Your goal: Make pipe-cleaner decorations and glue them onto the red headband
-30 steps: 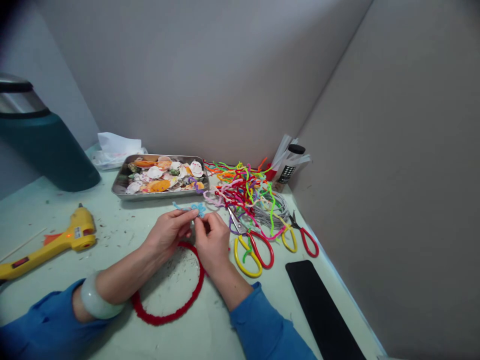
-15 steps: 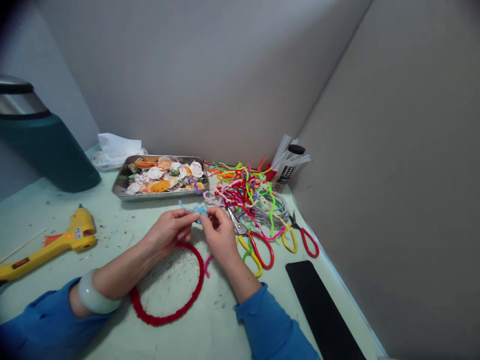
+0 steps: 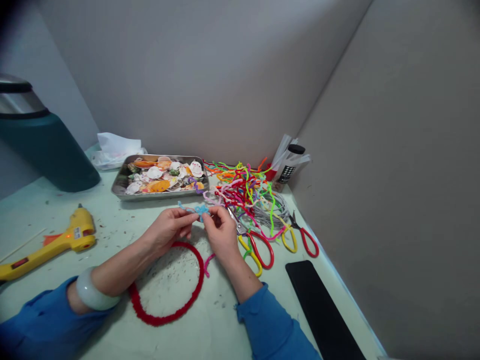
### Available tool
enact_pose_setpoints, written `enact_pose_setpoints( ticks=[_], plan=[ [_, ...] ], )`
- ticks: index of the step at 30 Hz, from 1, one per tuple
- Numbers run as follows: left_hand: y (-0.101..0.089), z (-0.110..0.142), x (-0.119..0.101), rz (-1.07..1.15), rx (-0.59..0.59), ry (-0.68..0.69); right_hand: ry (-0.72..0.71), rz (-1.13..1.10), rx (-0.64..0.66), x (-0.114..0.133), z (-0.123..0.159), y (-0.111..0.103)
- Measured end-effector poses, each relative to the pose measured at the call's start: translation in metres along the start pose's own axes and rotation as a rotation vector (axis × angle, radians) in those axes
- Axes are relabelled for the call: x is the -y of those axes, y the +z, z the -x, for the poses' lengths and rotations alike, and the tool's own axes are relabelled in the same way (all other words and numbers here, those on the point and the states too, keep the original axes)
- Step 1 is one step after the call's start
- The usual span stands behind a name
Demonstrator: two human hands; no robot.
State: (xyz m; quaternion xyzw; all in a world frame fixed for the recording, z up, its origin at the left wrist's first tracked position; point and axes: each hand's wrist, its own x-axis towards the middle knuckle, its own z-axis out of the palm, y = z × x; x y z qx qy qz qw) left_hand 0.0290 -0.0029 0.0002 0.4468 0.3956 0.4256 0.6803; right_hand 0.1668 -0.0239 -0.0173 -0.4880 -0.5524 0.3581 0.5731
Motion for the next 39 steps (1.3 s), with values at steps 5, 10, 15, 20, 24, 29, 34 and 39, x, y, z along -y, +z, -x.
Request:
enact_pose_setpoints(
  ticks=[5, 10, 15, 20, 24, 29, 34, 39],
  plan=[
    [0.000, 0.001, 0.000, -0.044, -0.007, 0.005, 0.030, -0.039, 0.024, 0.001, 0.000, 0.000],
    [0.000, 0.000, -0.001, -0.054, -0.017, 0.014, 0.020, -0.084, 0.040, 0.001, 0.000, 0.000],
    [0.000, 0.000, -0.001, -0.042, -0.044, 0.014, 0.001, -0.068, 0.025, -0.003, 0.000, 0.000],
    [0.000, 0.000, -0.001, -0.008, -0.062, 0.024, 0.035, -0.099, 0.027, -0.001, 0.000, 0.000],
    [0.000, 0.000, -0.001, 0.006, -0.039, 0.044, 0.116, -0.130, 0.025, 0.003, -0.001, 0.001],
    [-0.001, 0.000, -0.001, -0.023, 0.008, 0.033, 0.158, -0.167, 0.052, 0.007, -0.002, 0.000],
    [0.000, 0.000, -0.001, 0.004, 0.023, 0.028, 0.148, -0.158, 0.096, 0.008, -0.001, -0.001],
    [0.000, 0.000, 0.000, 0.052, 0.016, 0.039, 0.141, -0.170, 0.119, 0.009, -0.001, -0.002]
  ],
)
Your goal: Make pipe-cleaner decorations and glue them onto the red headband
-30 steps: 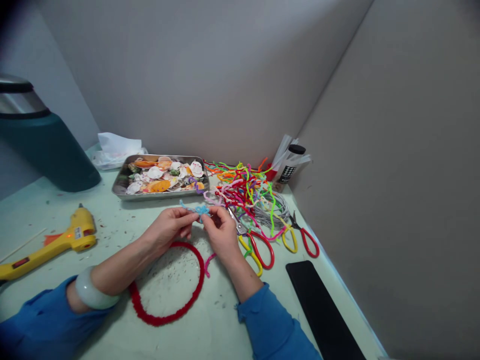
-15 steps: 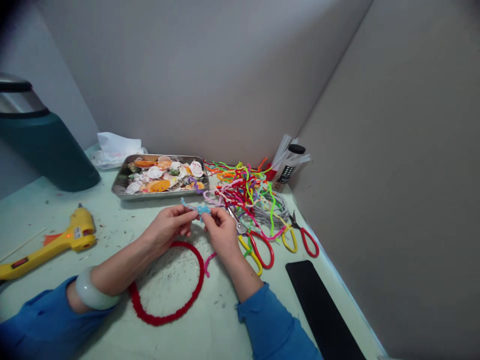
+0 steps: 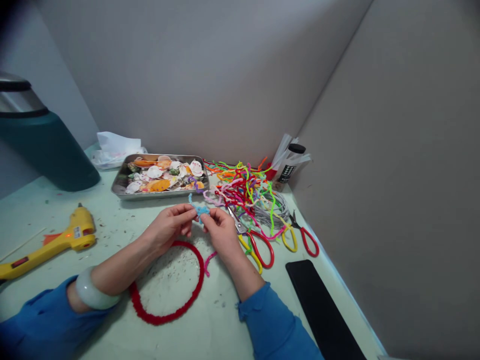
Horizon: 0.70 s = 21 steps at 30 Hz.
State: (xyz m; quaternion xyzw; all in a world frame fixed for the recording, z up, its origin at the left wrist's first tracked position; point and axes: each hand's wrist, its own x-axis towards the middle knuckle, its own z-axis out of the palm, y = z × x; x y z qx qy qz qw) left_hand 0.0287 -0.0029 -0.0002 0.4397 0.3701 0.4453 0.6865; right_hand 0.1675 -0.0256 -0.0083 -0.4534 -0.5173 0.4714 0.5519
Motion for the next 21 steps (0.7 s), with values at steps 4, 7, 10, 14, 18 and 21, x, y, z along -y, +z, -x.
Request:
enact_pose_setpoints(
  ticks=[4, 7, 10, 14, 18, 21],
  plan=[
    [-0.001, 0.002, -0.004, 0.040, 0.051, -0.034, 0.006, 0.008, 0.023, 0.003, 0.001, 0.000],
    [-0.001, 0.003, -0.008, 0.063, 0.098, -0.083, 0.013, -0.001, 0.039, 0.004, 0.002, 0.000],
    [-0.001, 0.004, -0.010, 0.067, 0.074, -0.108, 0.021, -0.009, 0.047, 0.003, 0.002, 0.001],
    [0.001, 0.003, -0.006, 0.016, 0.026, -0.104, 0.043, 0.022, 0.031, 0.001, 0.001, 0.001],
    [0.005, 0.001, 0.000, -0.014, -0.123, 0.020, 0.054, 0.022, -0.016, 0.000, 0.000, 0.002],
    [0.006, 0.001, 0.000, -0.108, -0.158, 0.079, 0.062, 0.029, -0.049, -0.002, -0.001, 0.001]
  ],
)
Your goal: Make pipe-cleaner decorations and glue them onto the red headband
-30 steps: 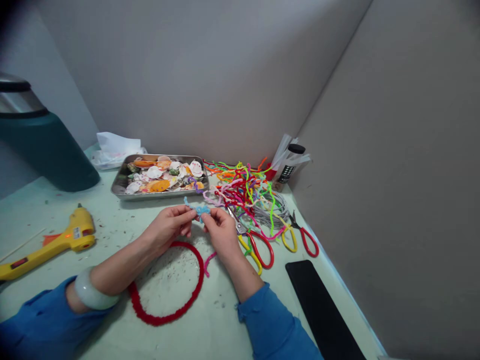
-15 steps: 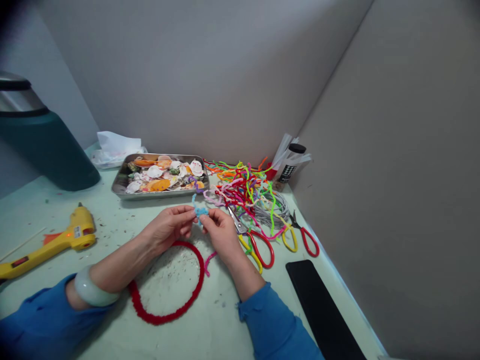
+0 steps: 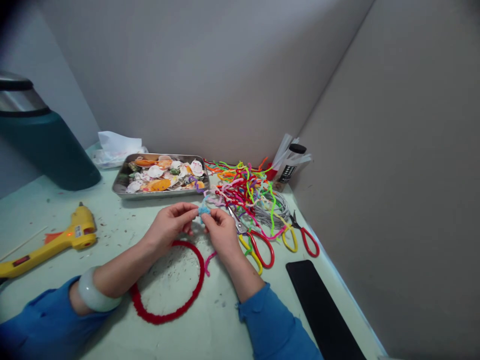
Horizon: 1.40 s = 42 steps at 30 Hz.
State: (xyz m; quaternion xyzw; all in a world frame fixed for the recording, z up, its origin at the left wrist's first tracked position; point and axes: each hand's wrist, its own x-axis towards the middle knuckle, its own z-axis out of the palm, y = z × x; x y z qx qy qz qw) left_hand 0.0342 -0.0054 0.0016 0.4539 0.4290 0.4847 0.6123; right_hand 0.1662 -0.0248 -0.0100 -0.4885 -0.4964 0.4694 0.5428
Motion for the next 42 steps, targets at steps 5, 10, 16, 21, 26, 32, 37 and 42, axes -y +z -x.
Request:
enact_pose_setpoints(
  ticks=[5, 10, 16, 21, 26, 32, 37, 42],
  plan=[
    [0.002, 0.000, -0.001, -0.118, -0.019, -0.013, 0.022, 0.005, -0.045, -0.003, -0.001, -0.001],
    [0.001, -0.001, 0.003, -0.111, -0.048, -0.050, 0.024, 0.005, -0.038, -0.001, 0.000, 0.002],
    [-0.002, -0.003, 0.003, -0.087, -0.076, -0.034, 0.045, 0.021, 0.020, 0.001, 0.000, 0.001],
    [-0.001, -0.002, 0.004, -0.129, -0.062, -0.044, 0.035, 0.097, -0.032, -0.004, -0.001, 0.001],
    [-0.001, -0.003, 0.007, -0.143, -0.057, -0.043, -0.067, 0.246, -0.078, -0.006, 0.002, 0.003],
    [-0.002, -0.004, 0.008, -0.046, -0.016, -0.078, -0.032, 0.144, -0.157, -0.004, -0.001, -0.003],
    [-0.002, -0.001, 0.007, 0.029, 0.046, -0.137, 0.076, -0.136, -0.128, -0.008, -0.009, -0.009],
    [-0.002, -0.002, 0.004, 0.045, 0.082, -0.164, 0.007, -0.214, -0.021, -0.006, -0.008, -0.009]
  ],
)
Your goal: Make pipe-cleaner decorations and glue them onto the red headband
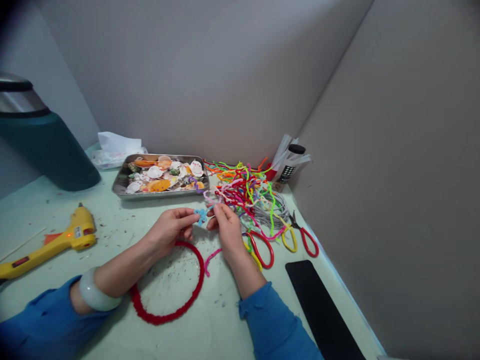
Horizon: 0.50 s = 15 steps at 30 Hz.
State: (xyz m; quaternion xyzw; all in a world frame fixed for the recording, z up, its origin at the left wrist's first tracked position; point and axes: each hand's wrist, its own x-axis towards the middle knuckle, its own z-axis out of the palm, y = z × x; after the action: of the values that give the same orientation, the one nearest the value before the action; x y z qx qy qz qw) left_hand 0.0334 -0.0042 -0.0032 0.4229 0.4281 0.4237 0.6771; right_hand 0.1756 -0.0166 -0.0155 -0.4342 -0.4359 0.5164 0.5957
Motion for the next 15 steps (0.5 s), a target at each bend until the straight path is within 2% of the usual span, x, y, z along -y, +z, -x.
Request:
enact_pose_setpoints(
  ticks=[3, 7, 15],
  plan=[
    [-0.0008, -0.0006, 0.0001, 0.004, 0.017, 0.001, -0.045, 0.092, 0.036, 0.0023, 0.0034, 0.0014],
    [-0.0007, -0.0003, 0.0006, 0.057, 0.029, 0.022, -0.141, 0.277, 0.007, 0.0018, 0.0067, 0.0032],
    [0.0025, 0.0032, -0.0006, 0.017, 0.057, 0.018, -0.134, 0.194, -0.023, 0.0007, 0.0062, 0.0041]
  ],
)
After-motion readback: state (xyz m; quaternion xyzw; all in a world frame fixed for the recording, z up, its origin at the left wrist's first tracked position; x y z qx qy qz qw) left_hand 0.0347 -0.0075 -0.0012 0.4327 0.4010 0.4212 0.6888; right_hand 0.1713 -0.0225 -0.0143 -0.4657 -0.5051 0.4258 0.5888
